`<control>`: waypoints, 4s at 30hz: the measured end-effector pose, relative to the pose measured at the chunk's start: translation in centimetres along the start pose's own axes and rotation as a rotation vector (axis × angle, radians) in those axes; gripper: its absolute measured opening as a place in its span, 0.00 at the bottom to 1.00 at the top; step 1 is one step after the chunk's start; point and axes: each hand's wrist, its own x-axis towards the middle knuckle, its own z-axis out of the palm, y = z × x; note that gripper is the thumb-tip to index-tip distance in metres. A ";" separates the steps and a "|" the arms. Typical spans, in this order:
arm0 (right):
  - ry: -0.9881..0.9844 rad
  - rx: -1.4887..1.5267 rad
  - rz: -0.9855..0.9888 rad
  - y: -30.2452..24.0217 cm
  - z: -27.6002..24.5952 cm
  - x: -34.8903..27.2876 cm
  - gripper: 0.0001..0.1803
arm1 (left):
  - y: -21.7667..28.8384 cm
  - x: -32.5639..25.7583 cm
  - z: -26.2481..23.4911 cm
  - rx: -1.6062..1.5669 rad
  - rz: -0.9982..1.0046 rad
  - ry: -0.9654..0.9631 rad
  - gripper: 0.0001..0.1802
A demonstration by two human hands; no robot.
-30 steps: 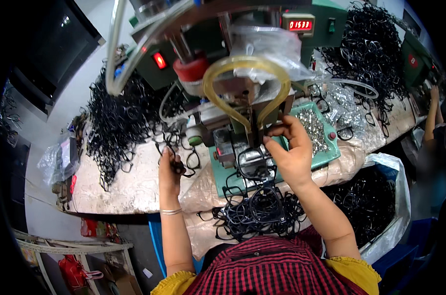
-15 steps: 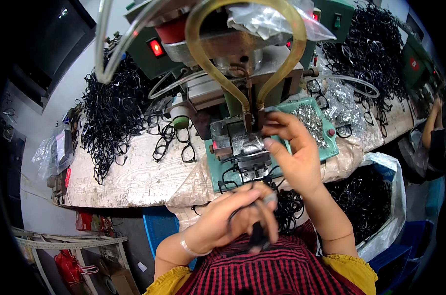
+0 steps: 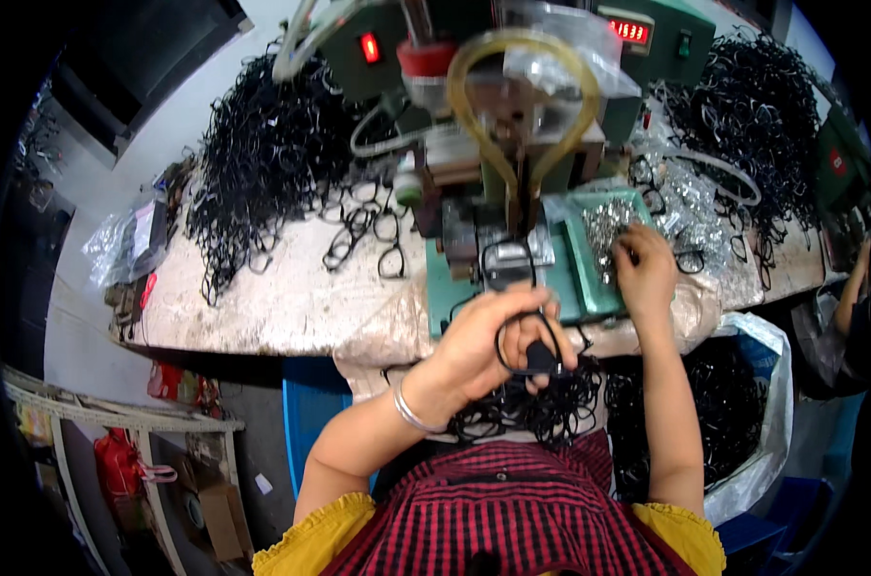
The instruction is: The person assembles eyeglasses by inserting small metal components into the frames using a press machine. They pick up frames, place them in the machine, press down to secure the parts, and then set the finished glasses aside.
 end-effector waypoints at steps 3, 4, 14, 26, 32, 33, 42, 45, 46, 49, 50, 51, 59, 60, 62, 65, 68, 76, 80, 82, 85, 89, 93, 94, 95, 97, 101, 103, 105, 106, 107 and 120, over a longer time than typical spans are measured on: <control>0.010 -0.071 -0.127 0.4 -1.2 0.7 0.06 | -0.7 -0.9 -2.7 0.176 0.030 0.019 0.24; 0.004 -0.018 -0.090 0.4 -1.8 0.8 0.06 | -1.0 -2.8 -4.3 0.248 0.044 0.005 0.28; -0.104 0.419 0.082 1.0 -5.6 1.6 0.08 | -12.0 -3.3 -9.2 1.223 -0.025 0.183 0.54; -0.293 0.336 0.128 -0.7 -8.3 2.1 0.10 | -27.6 12.1 8.2 1.144 0.425 -0.687 0.34; -0.126 0.366 0.195 2.9 -7.7 -0.4 0.08 | -6.2 -0.5 -2.1 1.379 -0.202 -0.822 0.20; -0.094 0.395 0.239 2.8 -7.5 -1.6 0.08 | -1.2 -2.7 -3.0 1.487 -0.200 -0.512 0.21; -0.060 0.913 0.142 -10.9 -2.4 2.7 0.21 | 3.1 -0.9 -21.1 2.147 0.543 0.970 0.14; -0.060 1.070 0.281 -12.2 -0.1 2.3 0.24 | 2.6 -0.1 -21.7 1.814 0.782 0.944 0.12; -0.059 1.062 0.307 -12.2 -0.1 2.1 0.25 | 2.6 -0.2 -20.8 1.666 0.850 0.931 0.11; -0.075 1.007 0.286 -12.7 0.1 2.1 0.27 | 3.6 -2.1 -16.9 1.043 0.966 0.914 0.09; -0.098 1.063 0.303 -13.0 0.2 2.1 0.28 | 4.2 -2.8 -13.4 0.794 1.011 0.892 0.10; -0.124 1.119 0.319 -13.6 0.1 2.2 0.28 | 4.8 -3.7 -10.7 0.812 1.116 0.793 0.12; -0.170 1.091 0.294 -15.4 -2.6 1.7 0.30 | 6.0 -6.9 0.9 2.001 1.406 -0.159 0.21; -0.201 1.022 0.200 -15.2 -3.3 1.6 0.30 | 5.7 -5.9 1.1 2.039 1.386 -0.250 0.23; -0.246 0.791 0.141 -12.1 -4.5 1.2 0.24 | 4.5 -3.2 1.2 2.005 1.422 -0.320 0.23; -0.131 -0.195 0.107 -4.5 -6.3 -1.3 0.19 | 3.9 -1.2 0.8 2.033 1.405 -0.339 0.24; -0.063 -0.248 0.102 -2.0 -4.5 -2.9 0.14 | 3.9 -0.8 0.9 2.027 1.380 -0.347 0.23; 0.033 -0.031 0.104 -1.3 -0.7 1.3 0.05 | 4.0 -1.2 1.0 1.961 1.399 -0.275 0.22; -0.104 -0.098 -0.206 -2.5 0.2 1.2 0.07 | 4.0 -0.9 0.6 1.932 1.406 -0.284 0.20; -0.205 -0.177 -0.319 -3.0 0.4 2.2 0.08 | 3.9 -0.9 0.4 1.921 1.423 -0.290 0.16; -0.112 -0.061 -0.261 -1.3 1.4 3.1 0.07 | 2.6 -1.7 -0.6 1.941 1.467 -0.208 0.12; 0.201 0.654 0.515 1.9 -0.5 -0.8 0.09 | 0.7 -6.6 -4.3 2.000 1.312 0.290 0.13; 0.337 0.994 0.681 4.3 -0.5 -2.3 0.08 | 5.6 -7.1 -11.4 1.311 1.425 1.164 0.06; 0.293 0.986 0.644 3.3 0.7 -1.9 0.09 | 8.2 -6.8 -13.0 1.475 1.319 1.170 0.06; 0.222 0.961 0.637 1.3 1.7 -1.0 0.09 | 10.3 -6.4 -15.2 1.664 1.281 1.121 0.07; 0.106 0.891 0.601 -1.1 2.8 0.4 0.08 | 13.2 -4.8 -19.5 1.914 0.957 1.092 0.10; -0.017 0.738 0.483 -3.3 1.7 0.9 0.09 | 14.3 -1.2 -25.3 2.071 0.099 1.519 0.10; -0.037 0.614 0.448 -3.2 1.0 -0.1 0.08 | 13.0 -0.6 -30.0 1.995 0.064 1.535 0.09; 0.022 0.399 0.297 -2.7 -1.2 -1.6 0.07 | 12.0 -1.4 -28.2 2.038 0.301 1.476 0.07; 0.059 0.356 0.261 -1.9 -2.0 -2.7 0.07 | 10.9 -2.8 -26.8 2.054 0.394 1.445 0.07; 0.087 0.274 0.218 -1.4 -3.3 -3.7 0.08 | 9.8 -4.3 -24.9 1.998 0.496 1.412 0.06; -0.113 0.660 0.056 -10.4 -2.7 2.5 0.07 | 17.2 -2.2 -20.3 1.692 0.474 1.568 0.25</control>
